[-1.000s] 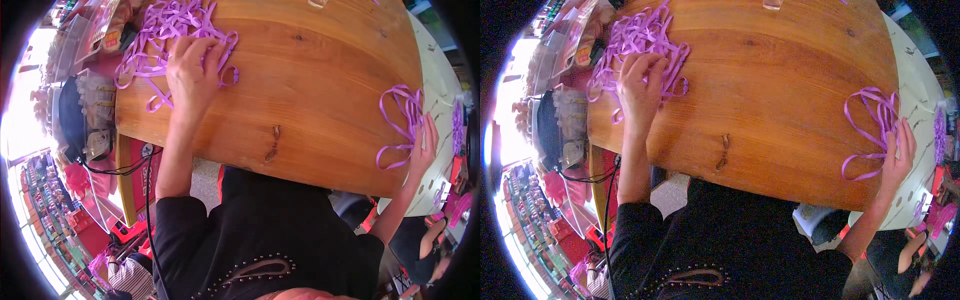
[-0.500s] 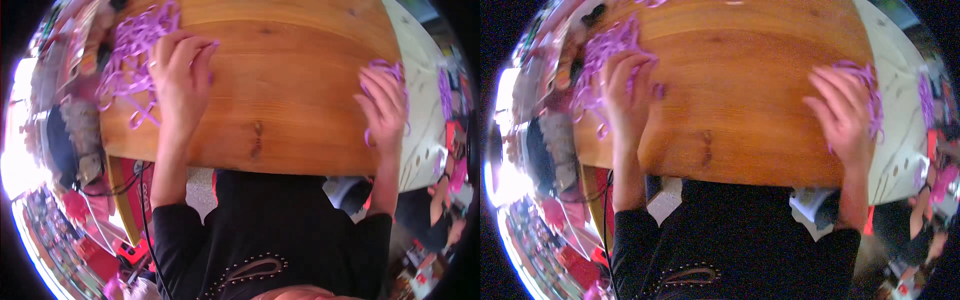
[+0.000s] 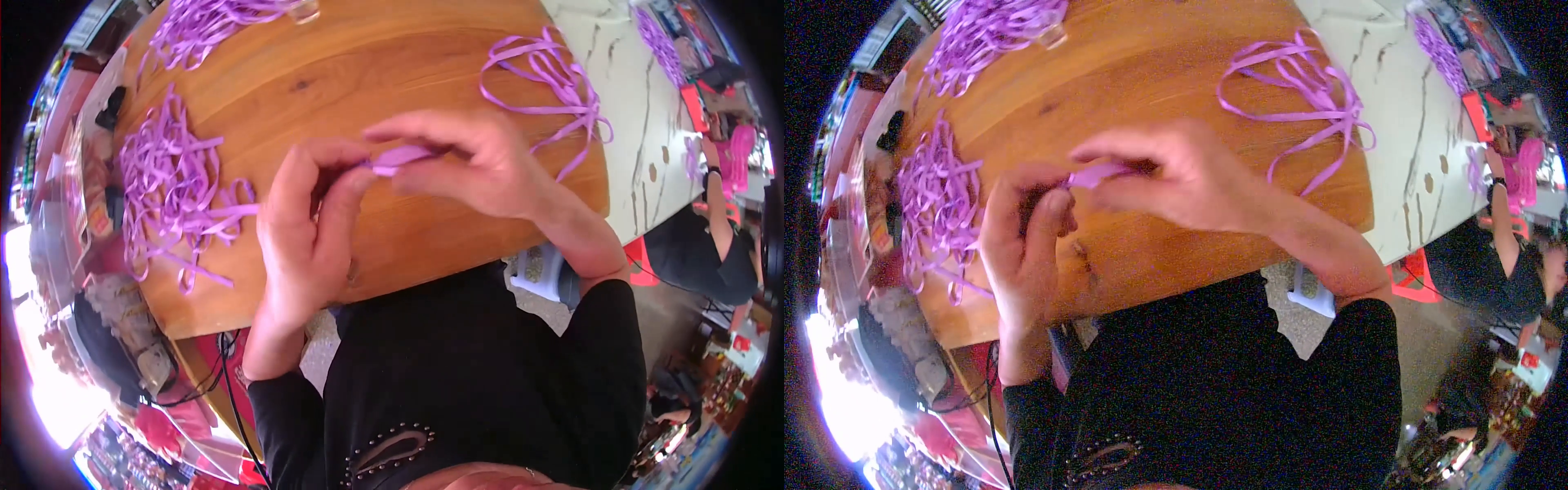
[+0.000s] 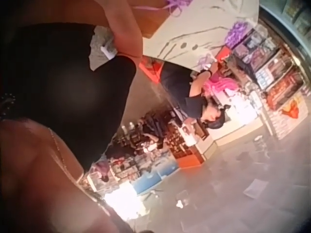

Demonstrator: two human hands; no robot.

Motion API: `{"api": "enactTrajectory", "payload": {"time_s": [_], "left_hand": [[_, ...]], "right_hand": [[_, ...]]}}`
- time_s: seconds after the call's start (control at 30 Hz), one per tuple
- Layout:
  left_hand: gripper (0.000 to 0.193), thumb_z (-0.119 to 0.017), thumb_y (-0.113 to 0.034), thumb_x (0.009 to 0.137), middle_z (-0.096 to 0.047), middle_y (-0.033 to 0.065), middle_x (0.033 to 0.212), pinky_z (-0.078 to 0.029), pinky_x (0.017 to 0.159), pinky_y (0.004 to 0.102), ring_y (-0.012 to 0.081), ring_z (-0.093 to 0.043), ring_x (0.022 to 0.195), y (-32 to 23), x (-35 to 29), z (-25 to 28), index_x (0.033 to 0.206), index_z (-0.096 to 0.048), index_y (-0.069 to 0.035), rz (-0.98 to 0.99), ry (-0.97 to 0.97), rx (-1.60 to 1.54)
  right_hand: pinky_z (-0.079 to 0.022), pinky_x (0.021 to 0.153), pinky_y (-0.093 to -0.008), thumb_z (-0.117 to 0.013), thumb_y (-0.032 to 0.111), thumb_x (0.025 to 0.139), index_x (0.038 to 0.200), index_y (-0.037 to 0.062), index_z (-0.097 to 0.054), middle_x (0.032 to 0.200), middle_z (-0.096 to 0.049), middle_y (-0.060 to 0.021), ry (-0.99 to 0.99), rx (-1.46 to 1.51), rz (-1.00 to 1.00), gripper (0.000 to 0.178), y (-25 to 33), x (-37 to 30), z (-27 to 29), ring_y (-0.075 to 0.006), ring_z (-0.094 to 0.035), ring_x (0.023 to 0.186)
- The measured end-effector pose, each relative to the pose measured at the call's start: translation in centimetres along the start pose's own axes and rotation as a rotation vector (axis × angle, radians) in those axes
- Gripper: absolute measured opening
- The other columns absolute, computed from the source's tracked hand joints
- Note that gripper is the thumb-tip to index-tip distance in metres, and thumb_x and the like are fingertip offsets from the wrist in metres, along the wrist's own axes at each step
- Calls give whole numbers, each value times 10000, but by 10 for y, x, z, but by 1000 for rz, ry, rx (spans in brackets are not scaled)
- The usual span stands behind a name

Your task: The person ties knots in purple ribbons by hand, handling them one at a time. After each knot is formed, the person pulls the ribbon taut and places it onto a pile on the wooden table.

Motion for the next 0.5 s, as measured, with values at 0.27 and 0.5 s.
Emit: {"api": "enactTrajectory", "payload": {"time_s": [0.27, 0.5], "left_hand": [[87, -574, 19, 880, -564, -8, 845, -413, 695, 171, 45, -509, 774, 37, 3, 37, 964, -575, -3, 58, -244, -66], [229, -617, 2, 791, -602, 140, 938, -471, 762, 320, 273, -587, 850, 55, 3, 60, 1016, -575, -1, -143, -107, 915]], "right_hand": [[-422, 661, -183, -578, -25, 846, 1004, -30, -652, 841, -616, -31, -372, -471, 0, 174, 0, -41, 89, -66, -530, 737], [-380, 622, -192, -573, 12, 867, 987, -19, -656, 773, -570, -6, -566, -287, -66, 149, -8, -58, 113, -56, -496, 718]]}}
Point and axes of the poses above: each hand's wrist, its own x-axis towards the middle knuckle, its own z-axis out of the back of the hand, y = z × x, the point moved 5 cm from there along x, towards the middle knuckle
